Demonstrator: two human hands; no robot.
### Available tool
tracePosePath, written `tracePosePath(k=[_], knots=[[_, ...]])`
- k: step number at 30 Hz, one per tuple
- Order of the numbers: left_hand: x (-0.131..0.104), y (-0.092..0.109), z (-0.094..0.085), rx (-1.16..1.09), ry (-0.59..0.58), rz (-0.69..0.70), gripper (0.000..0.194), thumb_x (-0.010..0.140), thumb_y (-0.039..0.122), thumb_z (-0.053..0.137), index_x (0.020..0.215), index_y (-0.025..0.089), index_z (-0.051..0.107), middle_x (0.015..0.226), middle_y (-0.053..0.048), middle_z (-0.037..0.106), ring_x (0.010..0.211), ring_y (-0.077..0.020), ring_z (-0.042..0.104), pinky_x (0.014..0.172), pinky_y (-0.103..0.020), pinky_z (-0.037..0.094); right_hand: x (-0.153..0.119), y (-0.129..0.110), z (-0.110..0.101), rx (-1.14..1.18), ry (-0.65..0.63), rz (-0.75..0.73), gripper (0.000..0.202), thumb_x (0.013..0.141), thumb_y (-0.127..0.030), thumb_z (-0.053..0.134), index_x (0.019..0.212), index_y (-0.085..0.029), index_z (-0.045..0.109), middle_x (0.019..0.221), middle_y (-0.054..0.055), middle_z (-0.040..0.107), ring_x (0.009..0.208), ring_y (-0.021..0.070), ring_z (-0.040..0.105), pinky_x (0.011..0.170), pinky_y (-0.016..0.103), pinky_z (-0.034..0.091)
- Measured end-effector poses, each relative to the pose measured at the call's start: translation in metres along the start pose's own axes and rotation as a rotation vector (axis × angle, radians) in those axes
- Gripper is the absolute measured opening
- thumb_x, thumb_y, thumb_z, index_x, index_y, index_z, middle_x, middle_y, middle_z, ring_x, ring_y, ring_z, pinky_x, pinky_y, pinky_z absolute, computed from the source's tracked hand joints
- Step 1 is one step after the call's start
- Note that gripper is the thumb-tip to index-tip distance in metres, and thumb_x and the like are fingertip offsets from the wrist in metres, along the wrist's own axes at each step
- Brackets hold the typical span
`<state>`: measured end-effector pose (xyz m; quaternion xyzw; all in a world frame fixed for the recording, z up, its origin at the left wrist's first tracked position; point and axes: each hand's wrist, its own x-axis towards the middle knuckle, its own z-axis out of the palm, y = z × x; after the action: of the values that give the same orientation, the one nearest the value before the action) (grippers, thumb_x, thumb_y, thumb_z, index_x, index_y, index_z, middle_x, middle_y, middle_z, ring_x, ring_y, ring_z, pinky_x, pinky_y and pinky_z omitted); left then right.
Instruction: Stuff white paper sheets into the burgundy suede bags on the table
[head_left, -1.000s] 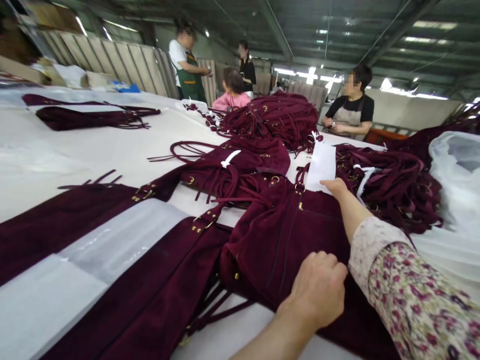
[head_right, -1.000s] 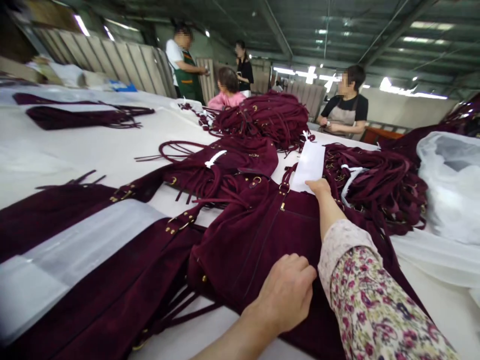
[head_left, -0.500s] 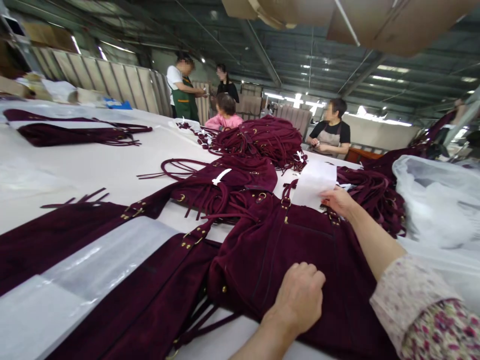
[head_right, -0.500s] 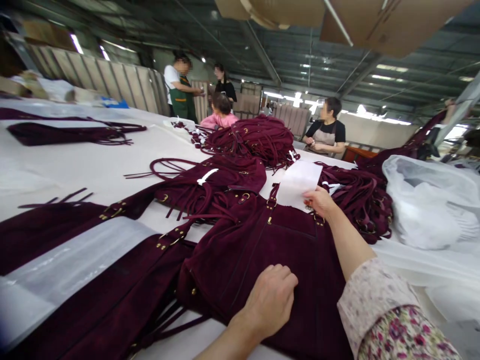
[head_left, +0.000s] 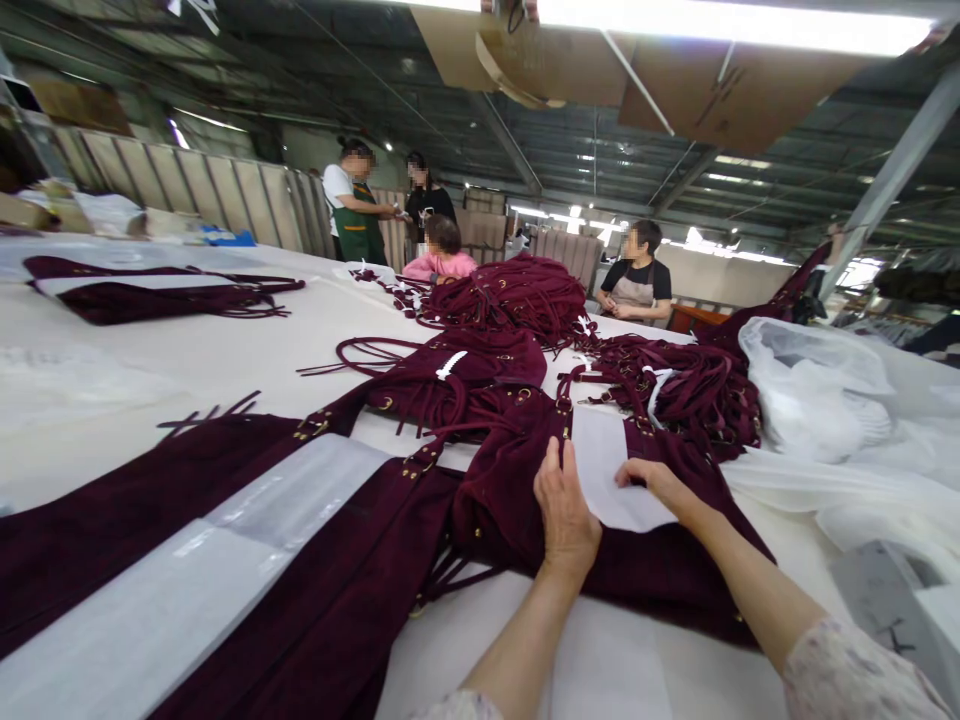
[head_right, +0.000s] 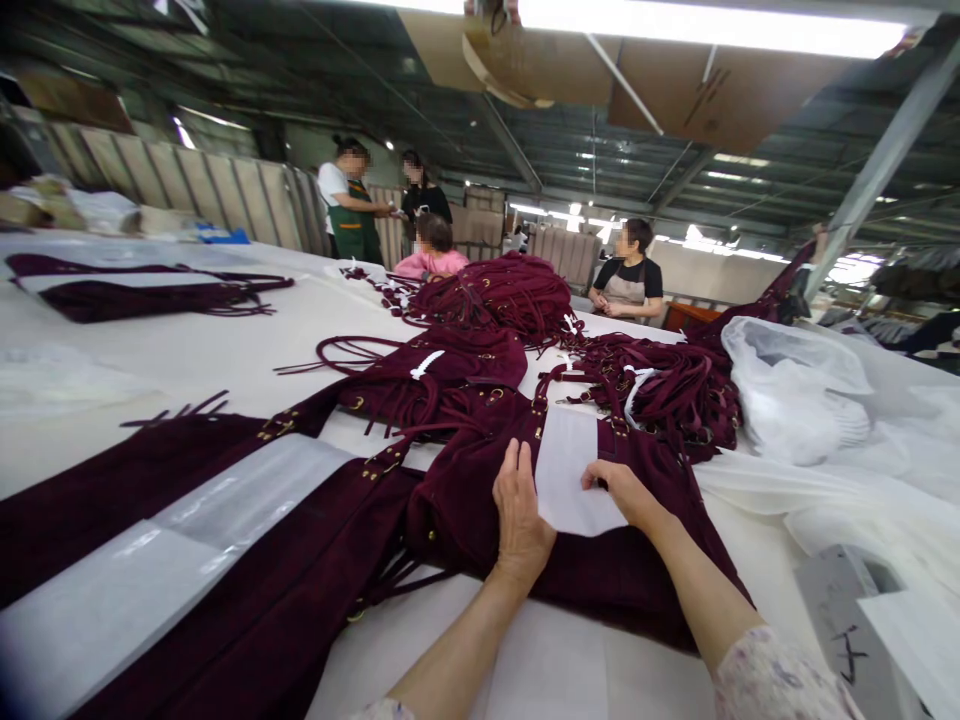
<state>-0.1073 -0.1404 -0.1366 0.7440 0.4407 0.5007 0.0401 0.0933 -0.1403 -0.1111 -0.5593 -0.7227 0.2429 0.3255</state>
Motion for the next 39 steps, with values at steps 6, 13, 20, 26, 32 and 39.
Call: tracePosePath(k=[6,13,20,26,32,39], knots=[[-0.001,-0.003,-0.006,-0.011,-0.397,0.059,0.019,0.083,0.006,0.046,0.088,0.019,0.059,0.092,-0.005,0.062,0.095,-0.0193,0.054,0.083,-0.032,0.042,-0.036,-0.02,0.012,-0.152,-0.054,-0.101,0.025,0.066,-0.007,0.052,0.082,-0.02,0.066,0.097,0.004,0.068,0.091,0.0206,0.061,0.084,0.032,0.047],[-0.006,-0.001,-0.016,0.089,-0.534,0.098,0.02,0.086,0.008,0.044,0.084,0.017,0.061,0.086,-0.005,0.066,0.086,-0.0199,0.06,0.079,-0.032,0.041,-0.076,-0.033,0.026,-0.29,-0.037,-0.188,0.044,0.07,-0.003,0.045,0.101,-0.023,0.069,0.112,0.004,0.068,0.109,0.0218,0.061,0.099,0.039,0.046],[-0.004,-0.002,-0.041,0.163,-0.699,0.196,0.021,0.082,0.011,0.048,0.088,0.018,0.066,0.09,-0.008,0.069,0.089,-0.0218,0.063,0.08,-0.033,0.046,-0.106,-0.022,0.043,-0.385,0.035,-0.267,0.044,0.086,-0.009,0.042,0.122,-0.025,0.062,0.125,0.004,0.062,0.118,0.0214,0.057,0.108,0.048,0.039],[0.009,-0.014,-0.057,0.173,-0.808,0.252,0.023,0.083,0.022,0.05,0.097,0.021,0.069,0.097,-0.006,0.07,0.092,-0.021,0.064,0.085,-0.031,0.047,-0.115,-0.027,0.051,-0.447,0.052,-0.338,0.049,0.091,-0.012,0.042,0.137,-0.026,0.049,0.134,0.006,0.055,0.125,0.0227,0.051,0.109,0.05,0.039],[0.015,-0.009,-0.073,0.169,-0.906,0.353,0.032,0.078,0.047,0.061,0.097,0.022,0.069,0.099,-0.007,0.069,0.097,-0.0244,0.062,0.093,-0.036,0.045,-0.121,-0.039,0.054,-0.566,-0.01,-0.355,0.052,0.092,-0.016,0.043,0.143,-0.022,0.039,0.141,0.009,0.048,0.131,0.025,0.044,0.109,0.051,0.037],[-0.043,0.012,-0.067,0.319,-0.755,0.463,0.079,0.083,0.061,0.053,0.14,0.009,0.039,0.145,-0.024,0.036,0.138,-0.0352,0.028,0.113,-0.056,0.014,-0.133,-0.043,0.063,-0.583,-0.013,-0.357,0.06,0.088,-0.02,0.049,0.146,-0.02,0.034,0.145,0.011,0.042,0.133,0.0264,0.041,0.11,0.051,0.035]])
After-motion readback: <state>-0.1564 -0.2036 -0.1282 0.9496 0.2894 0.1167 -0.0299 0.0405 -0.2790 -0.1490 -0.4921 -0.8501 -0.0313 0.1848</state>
